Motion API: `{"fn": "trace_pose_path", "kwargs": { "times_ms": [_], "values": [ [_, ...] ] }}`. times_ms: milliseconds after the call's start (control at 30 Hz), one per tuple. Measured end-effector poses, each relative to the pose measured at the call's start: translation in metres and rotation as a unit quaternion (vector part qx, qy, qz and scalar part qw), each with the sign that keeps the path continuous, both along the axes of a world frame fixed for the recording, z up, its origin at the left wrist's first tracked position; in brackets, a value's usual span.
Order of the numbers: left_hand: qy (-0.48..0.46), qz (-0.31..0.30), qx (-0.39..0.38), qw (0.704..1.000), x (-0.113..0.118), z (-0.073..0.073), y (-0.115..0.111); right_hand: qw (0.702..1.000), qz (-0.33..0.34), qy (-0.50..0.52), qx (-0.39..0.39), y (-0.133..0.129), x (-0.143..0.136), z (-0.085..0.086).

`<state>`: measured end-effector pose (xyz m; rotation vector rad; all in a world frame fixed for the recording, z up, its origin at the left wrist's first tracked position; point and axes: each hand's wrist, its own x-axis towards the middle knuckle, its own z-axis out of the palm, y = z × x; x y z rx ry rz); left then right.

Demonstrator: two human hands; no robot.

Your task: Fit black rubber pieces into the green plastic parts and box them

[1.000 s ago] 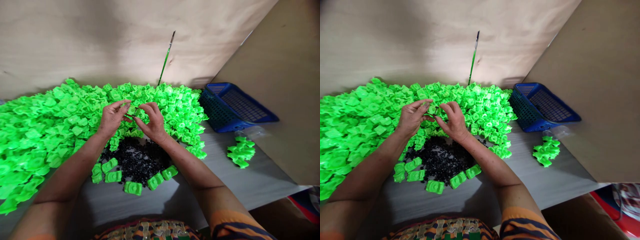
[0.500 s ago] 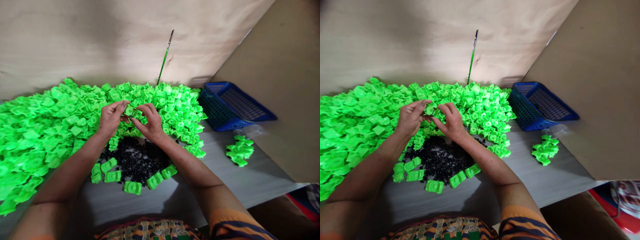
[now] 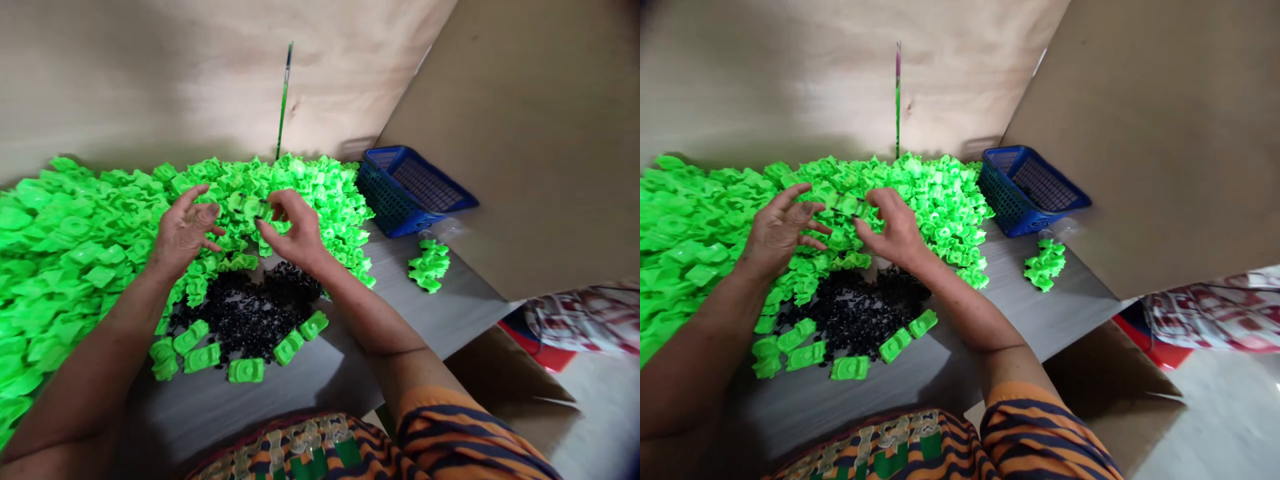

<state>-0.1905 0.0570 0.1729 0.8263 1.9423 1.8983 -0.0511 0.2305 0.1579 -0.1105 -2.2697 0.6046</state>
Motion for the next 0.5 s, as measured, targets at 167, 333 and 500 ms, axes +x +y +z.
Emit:
{"fn": "trace_pose_path", "kwargs": {
  "times_ms": [167,333,500],
  "values": [
    [0.2,-0.245,-0.266,0.911,0.02,0.003,-0.006,0.972,-0.142,-0.186,0.016,0.048,0.1,0.018],
    [0.311,-0.407,-0.351,0.784,0.02,-0.015,-0.005,0.769,-0.338,-0.519,0.158,0.065,0.194,0.06],
    [0.409,-0.385,-0.384,0.733,0.005,-0.04,-0.006,0.599,-0.295,-0.725,0.165,0.065,0.216,0.068]
  ]
}}
